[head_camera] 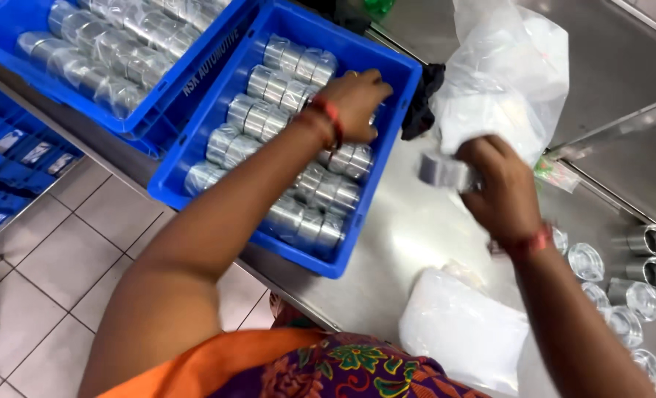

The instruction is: The person takes metal rings from a blue bin, places them on a metal table, and then packs them individually or in stacks into small plastic bags.

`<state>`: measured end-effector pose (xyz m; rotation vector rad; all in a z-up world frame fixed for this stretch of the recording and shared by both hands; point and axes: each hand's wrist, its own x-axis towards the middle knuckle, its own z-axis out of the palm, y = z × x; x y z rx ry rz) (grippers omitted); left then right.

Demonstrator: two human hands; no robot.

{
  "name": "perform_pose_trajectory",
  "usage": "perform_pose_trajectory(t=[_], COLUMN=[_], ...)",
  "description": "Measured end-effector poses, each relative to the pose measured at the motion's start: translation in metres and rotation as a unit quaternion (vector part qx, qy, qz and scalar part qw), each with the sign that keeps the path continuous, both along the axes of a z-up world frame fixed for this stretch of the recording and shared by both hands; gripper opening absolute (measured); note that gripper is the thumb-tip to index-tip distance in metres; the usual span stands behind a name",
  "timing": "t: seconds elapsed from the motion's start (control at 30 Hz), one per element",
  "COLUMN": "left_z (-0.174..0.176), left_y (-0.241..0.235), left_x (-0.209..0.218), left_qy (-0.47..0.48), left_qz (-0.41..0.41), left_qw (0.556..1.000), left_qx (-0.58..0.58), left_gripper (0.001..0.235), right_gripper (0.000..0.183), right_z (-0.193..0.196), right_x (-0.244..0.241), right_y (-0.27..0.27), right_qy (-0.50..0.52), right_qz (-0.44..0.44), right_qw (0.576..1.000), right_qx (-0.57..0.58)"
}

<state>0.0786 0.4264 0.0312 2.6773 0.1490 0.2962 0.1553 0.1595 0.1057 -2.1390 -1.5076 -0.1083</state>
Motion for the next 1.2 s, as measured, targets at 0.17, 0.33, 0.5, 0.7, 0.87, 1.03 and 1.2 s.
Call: perform_pose_trajectory(t=[0.17,0.33,0.5,0.7,0.87,1.03,1.2], left_z=[-0.097,-0.099,-0.106,-0.099,-0.087,-0.095,-0.110], left_y=[0.046,0.074,0.091,0.095,0.095,0.093,0.101], left_x=[0.103,0.088,0.093,0.091,0.083,0.080,0.012], left_qy=[0.197,0.188,0.165,0.188,0.249,0.233,-0.095], left_qz=[-0.195,-0.170,-0.231,-0.256,-0.181,-0.201,-0.189], left_qw=[0.961,0.966,0.952,0.935,0.937,0.936,0.974], left_qx=[0.013,-0.057,-0.113,-0.160,-0.167,-0.171,-0.079], left_gripper=[0.078,0.072,0.087,0.082,0.080,0.076,0.067], right_gripper=[0.028,0.031,0.022,0.080,0.025,0.037,0.036], right_z=[-0.007,-0.052,-0.064,-0.054,-0.089,-0.096,-0.094], right_x=[0.039,0.080,0.071,0.040,0.024,0.047,0.021], right_y=[0.116,0.168,0.178,0.176,0.202,0.191,0.129], right_qy=[-0.187,-0.203,-0.257,-0.149,-0.177,-0.128,-0.025], right_qz=[0.168,0.206,0.176,0.064,-0.107,-0.065,-0.002], right_qw=[0.966,0.934,0.893,0.930,0.863,0.884,0.986], right_qx=[-0.063,-0.210,-0.326,-0.330,-0.461,-0.445,-0.166])
